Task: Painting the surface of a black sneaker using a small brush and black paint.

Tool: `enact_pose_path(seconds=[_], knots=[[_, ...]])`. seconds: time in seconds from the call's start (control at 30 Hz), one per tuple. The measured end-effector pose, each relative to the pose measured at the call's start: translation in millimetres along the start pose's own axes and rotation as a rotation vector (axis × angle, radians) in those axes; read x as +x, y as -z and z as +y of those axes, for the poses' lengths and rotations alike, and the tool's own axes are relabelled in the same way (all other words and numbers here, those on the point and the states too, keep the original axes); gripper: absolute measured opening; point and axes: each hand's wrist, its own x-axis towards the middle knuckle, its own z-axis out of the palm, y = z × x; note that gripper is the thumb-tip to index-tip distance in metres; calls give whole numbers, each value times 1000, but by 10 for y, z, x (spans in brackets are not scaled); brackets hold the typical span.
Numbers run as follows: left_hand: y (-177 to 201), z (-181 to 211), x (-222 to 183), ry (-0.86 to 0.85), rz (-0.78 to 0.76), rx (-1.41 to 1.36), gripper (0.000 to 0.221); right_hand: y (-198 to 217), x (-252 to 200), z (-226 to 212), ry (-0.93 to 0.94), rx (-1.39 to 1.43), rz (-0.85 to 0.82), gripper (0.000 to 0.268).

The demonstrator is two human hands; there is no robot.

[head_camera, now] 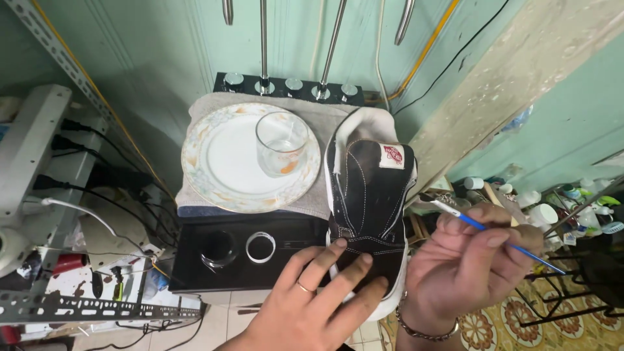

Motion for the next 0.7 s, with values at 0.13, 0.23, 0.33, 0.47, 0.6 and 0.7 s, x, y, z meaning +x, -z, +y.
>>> enact_pose_path(seconds=[0.13,0.23,0.33,0.47,0.6,0.7], knots=[[-43,19,47,-82,12,44,34,114,77,-24,-23,11,-14,21],[6,-29,129,-98,-28,9,38,66,185,-31,20,9,-89,24],[77,-26,320,110,87,-454,48,154,241,90,80,-56,-177,24],[4,46,536,469,221,-510,53,-95,202,126,75,-115,-150,24],[-95,10,567,517,252,-464,76,-173,138,119,59,-134,-135,27],[-128,-14,515,520,293,-497,75,-158,73,150,124,-129,-174,27]])
